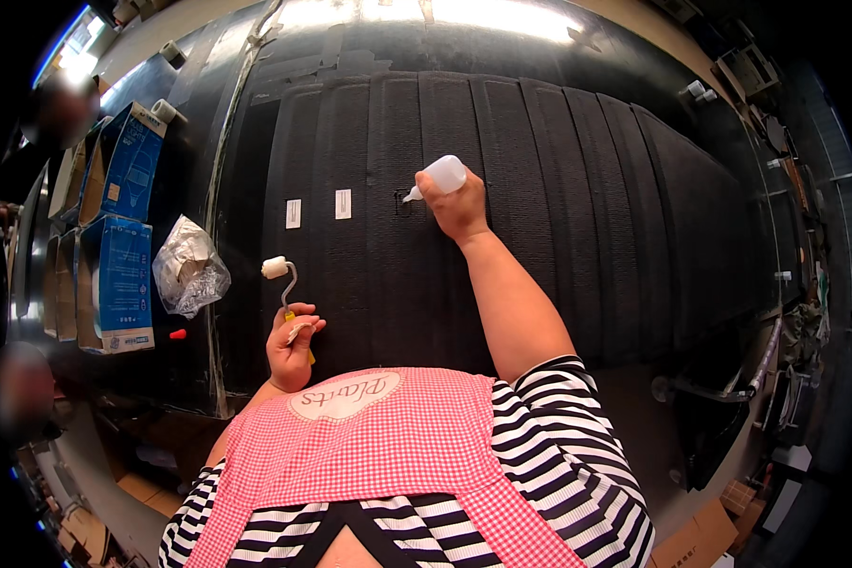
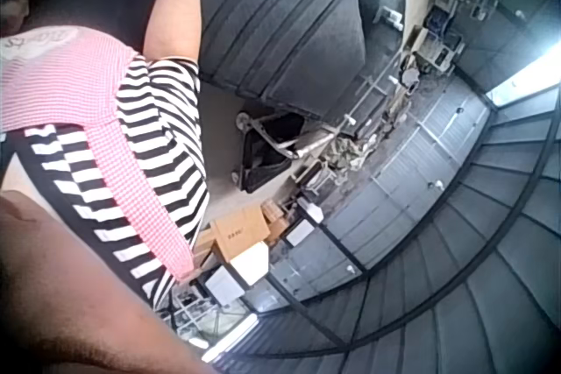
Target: The person picks up a glue bottle and a small roller, then walks to a large black surface. They apply glue to the surface and place small white labels on it, pressing them down with the roller. The person repeats this process for several labels.
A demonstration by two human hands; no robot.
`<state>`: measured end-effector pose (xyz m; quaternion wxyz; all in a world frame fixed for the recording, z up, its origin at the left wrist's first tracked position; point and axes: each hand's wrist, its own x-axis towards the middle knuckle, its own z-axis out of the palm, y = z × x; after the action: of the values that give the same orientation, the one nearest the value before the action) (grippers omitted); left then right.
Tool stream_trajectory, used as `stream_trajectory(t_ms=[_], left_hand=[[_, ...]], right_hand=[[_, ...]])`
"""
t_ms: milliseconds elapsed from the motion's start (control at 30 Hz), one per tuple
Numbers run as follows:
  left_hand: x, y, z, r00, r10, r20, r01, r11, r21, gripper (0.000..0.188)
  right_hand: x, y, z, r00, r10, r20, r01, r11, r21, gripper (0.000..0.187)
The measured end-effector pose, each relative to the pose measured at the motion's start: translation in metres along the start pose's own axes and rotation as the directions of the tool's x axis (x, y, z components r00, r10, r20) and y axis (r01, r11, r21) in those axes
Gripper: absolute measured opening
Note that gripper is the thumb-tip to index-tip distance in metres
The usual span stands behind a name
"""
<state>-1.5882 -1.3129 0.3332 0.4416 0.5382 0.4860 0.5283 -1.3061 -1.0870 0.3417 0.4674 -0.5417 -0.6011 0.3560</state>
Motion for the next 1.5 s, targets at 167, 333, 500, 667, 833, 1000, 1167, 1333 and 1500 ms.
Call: stream_trajectory(t_ms=[167, 333, 500, 667, 833, 1000, 1167, 1333, 1500], left_hand=[[0.000, -0.001, -0.001, 1.000, 0.010, 0.002, -0.010, 1.000, 0.021, 0.019], [0.000, 0.000, 0.000, 1.000, 0.019, -0.002, -0.019, 1.000, 0.021, 0.019], [0.000, -0.002, 0.000, 1.000, 0.023, 0.001, -0.023, 1.000, -0.006, 0.019], [-0.005, 0.003, -0.001, 0.999, 0.024, -0.037, -0.026, 0.999, -0.038, 0.019], [-0.013, 0.012, -0.008, 0.988, 0.027, -0.149, -0.039, 0.996, -0.079, 0.020], [-0.021, 0.024, -0.016, 0.982, 0.061, -0.178, -0.069, 0.997, -0.039, 0.019], [-0.023, 0.029, -0.017, 0.979, 0.047, -0.196, -0.061, 0.996, -0.070, 0.019], [-0.013, 0.040, -0.016, 0.989, 0.017, -0.149, -0.038, 0.990, -0.139, 0.021], [-0.001, 0.052, -0.010, 0.942, -0.309, -0.129, 0.211, 0.846, -0.489, 0.025]], right_hand=[[-0.001, -0.005, 0.002, 0.998, -0.031, -0.053, 0.029, 0.999, -0.040, 0.028], [-0.013, -0.006, -0.003, 1.000, -0.006, 0.002, 0.006, 1.000, -0.021, 0.026], [-0.016, -0.012, -0.005, 0.999, 0.034, -0.031, -0.031, 0.994, 0.102, 0.028], [-0.030, -0.054, 0.013, 0.873, 0.398, 0.282, -0.480, 0.594, 0.645, 0.041], [-0.087, -0.077, 0.084, 0.450, 0.159, 0.879, -0.879, -0.095, 0.467, 0.053], [-0.101, -0.059, 0.132, 0.439, 0.079, 0.895, -0.825, -0.358, 0.437, 0.058], [-0.104, -0.054, 0.130, 0.472, 0.096, 0.876, -0.739, -0.499, 0.453, 0.059], [-0.106, -0.056, 0.125, 0.471, 0.116, 0.875, -0.746, -0.476, 0.465, 0.070], [-0.125, -0.083, 0.099, 0.508, 0.060, 0.859, -0.861, -0.003, 0.509, 0.072]])
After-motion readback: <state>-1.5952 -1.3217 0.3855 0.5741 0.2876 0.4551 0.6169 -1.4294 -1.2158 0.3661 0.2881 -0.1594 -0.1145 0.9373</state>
